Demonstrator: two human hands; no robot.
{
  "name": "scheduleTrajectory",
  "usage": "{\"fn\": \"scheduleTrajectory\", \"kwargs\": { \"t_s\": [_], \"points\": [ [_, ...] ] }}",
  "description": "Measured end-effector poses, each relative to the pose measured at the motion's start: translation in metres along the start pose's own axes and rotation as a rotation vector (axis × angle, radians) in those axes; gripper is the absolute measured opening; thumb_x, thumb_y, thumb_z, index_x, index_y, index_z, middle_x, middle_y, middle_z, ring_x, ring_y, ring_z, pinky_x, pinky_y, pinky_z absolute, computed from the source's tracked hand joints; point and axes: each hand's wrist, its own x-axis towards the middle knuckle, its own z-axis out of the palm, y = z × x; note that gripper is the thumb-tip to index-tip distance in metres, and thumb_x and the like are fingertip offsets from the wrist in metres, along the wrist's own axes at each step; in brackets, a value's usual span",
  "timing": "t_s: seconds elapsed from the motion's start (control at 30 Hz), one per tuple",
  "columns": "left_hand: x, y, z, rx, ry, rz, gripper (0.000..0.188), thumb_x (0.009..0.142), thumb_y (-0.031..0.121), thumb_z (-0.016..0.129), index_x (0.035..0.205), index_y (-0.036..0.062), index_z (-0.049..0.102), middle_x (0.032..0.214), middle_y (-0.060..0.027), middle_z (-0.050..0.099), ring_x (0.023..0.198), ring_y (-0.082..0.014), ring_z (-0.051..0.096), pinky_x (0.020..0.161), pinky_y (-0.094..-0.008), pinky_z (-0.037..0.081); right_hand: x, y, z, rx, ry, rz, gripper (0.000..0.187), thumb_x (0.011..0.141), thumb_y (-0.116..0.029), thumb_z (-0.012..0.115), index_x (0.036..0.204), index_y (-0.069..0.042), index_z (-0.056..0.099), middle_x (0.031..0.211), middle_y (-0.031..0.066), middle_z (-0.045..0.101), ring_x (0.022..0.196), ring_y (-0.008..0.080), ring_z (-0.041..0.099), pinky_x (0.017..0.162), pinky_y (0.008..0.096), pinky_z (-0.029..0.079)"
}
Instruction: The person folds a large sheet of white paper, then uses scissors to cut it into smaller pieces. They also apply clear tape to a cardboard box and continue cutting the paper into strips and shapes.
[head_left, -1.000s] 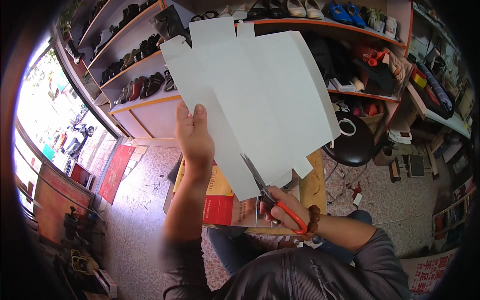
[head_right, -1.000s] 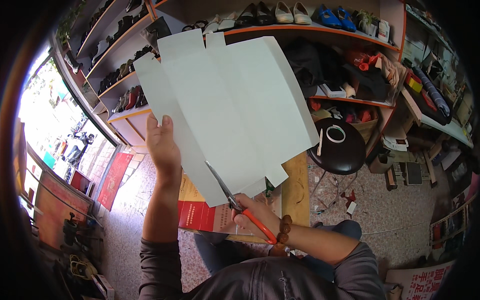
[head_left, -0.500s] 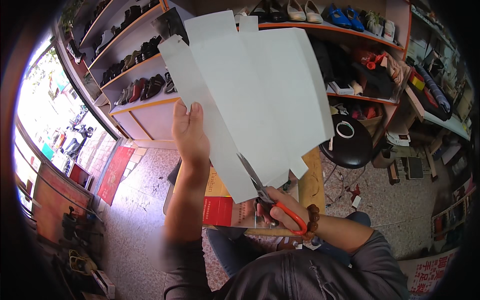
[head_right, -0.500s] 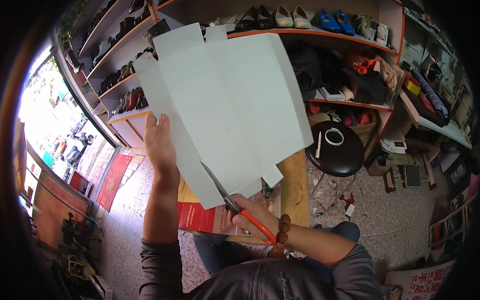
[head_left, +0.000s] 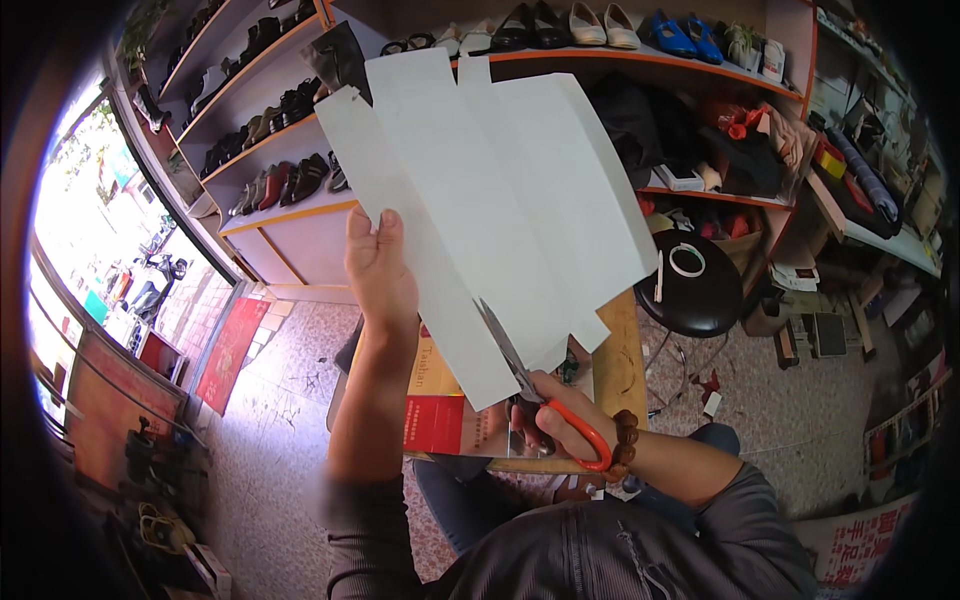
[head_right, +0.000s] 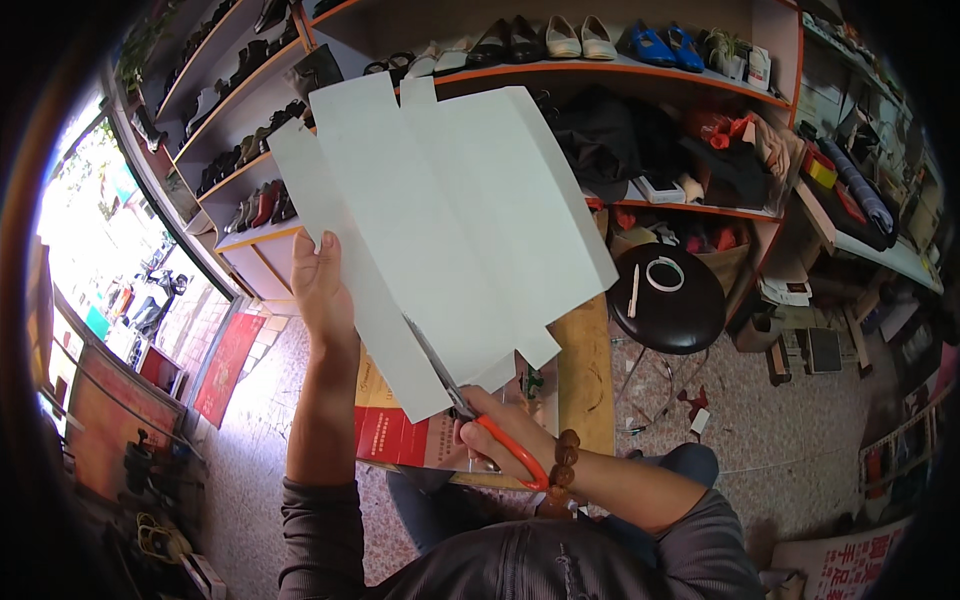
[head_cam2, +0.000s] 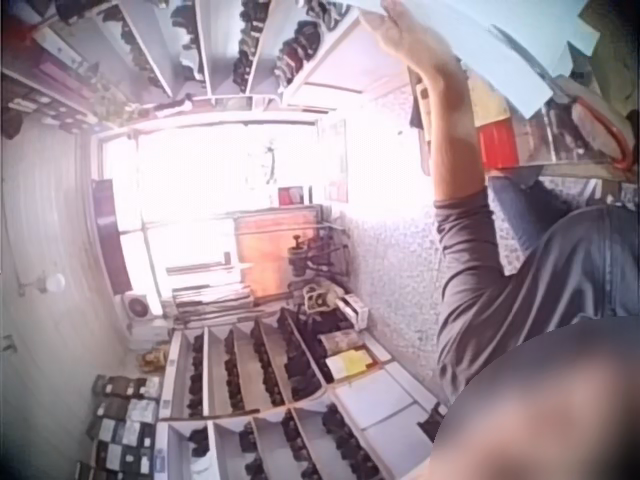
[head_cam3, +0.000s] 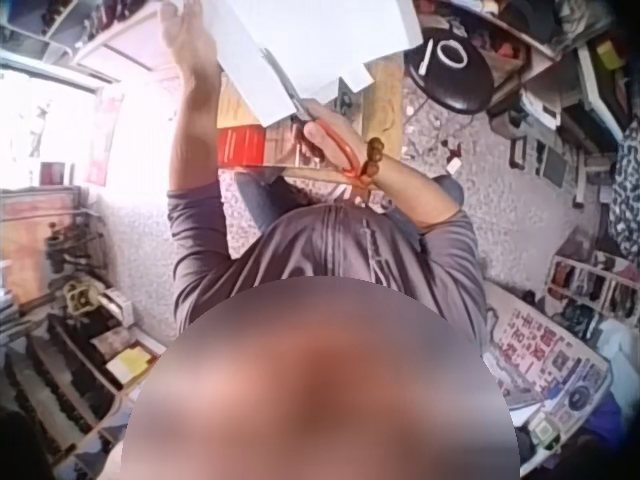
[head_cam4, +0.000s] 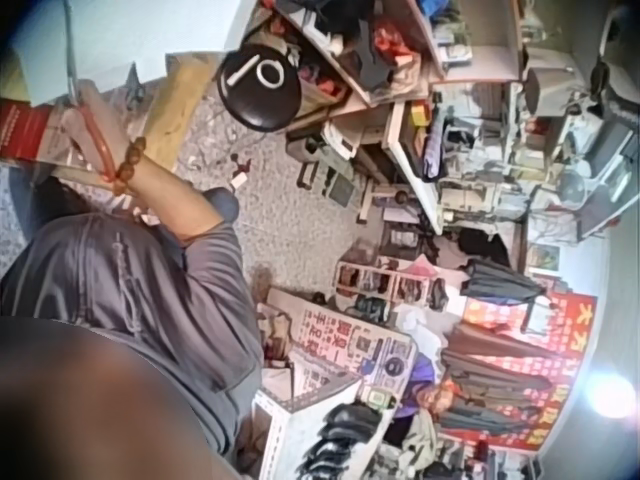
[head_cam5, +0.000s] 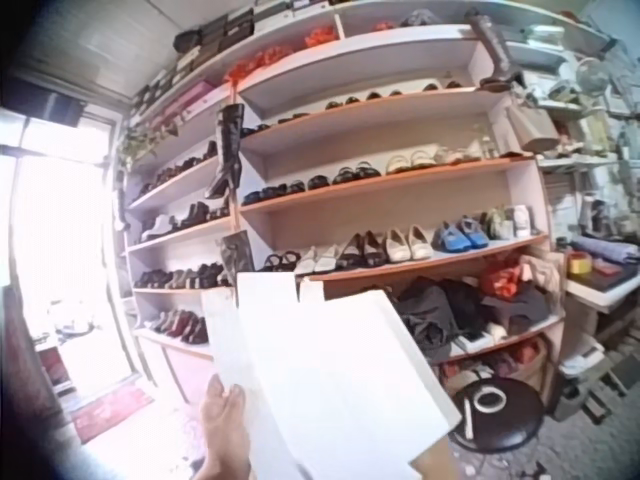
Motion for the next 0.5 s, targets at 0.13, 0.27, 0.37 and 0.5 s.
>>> {"fn": "scheduleTrajectory", "kwargs": {
  "t_s": [0.13,0.27,0.37,0.5],
  "points": [
    [-0.0019,0.0035,0.0061,0.066,-0.01,0.066,0.021,0.096,0.01,0.045,0.115,-0.0008,0.047,0.097,-0.002,0.056,0.084,-0.0056,0.05,0.077,-0.0201,0.04,-0.0025,0.0015,-0.0011,-0.05,0.031,0.013,0.078,0.085,-0.063,0.048,0.124,0.004,0.038,0.089,0.0054,0.056,0.069,0.0087,0.053,0.061,0.0226,0.045],
    [-0.0057,0.0052,0.0063,0.148,-0.003,0.046,0.021,0.096,0.009,0.045,0.114,-0.0008,0.048,0.096,-0.0021,0.057,0.083,-0.0052,0.05,0.076,-0.0192,0.039,-0.0042,0.0049,-0.0014,-0.14,0.075,0.015,0.076,0.084,-0.062,0.049,0.122,0.003,0.04,0.086,0.004,0.057,0.068,0.0087,0.053,0.059,0.0225,0.045],
    [-0.0075,0.0054,0.0079,0.119,0.009,0.043,0.021,0.096,0.008,0.045,0.114,-0.0009,0.048,0.096,-0.0025,0.057,0.082,-0.005,0.05,0.075,-0.0193,0.04,-0.0032,0.0069,0.0016,-0.216,0.128,-0.058,0.075,0.084,-0.062,0.051,0.121,0.003,0.042,0.085,0.0037,0.057,0.067,0.0091,0.053,0.059,0.0225,0.044],
    [-0.0079,0.0053,0.0117,0.129,0.028,0.074,0.021,0.096,0.009,0.045,0.114,-0.0016,0.047,0.097,-0.0032,0.058,0.083,-0.0054,0.051,0.076,-0.0191,0.041,-0.0046,0.0049,0.0054,-0.265,0.164,-0.103,0.062,0.089,-0.053,0.049,0.117,0.002,0.045,0.079,0.0094,0.056,0.071,0.0211,0.055,0.065,0.0321,0.044]
  ]
}}
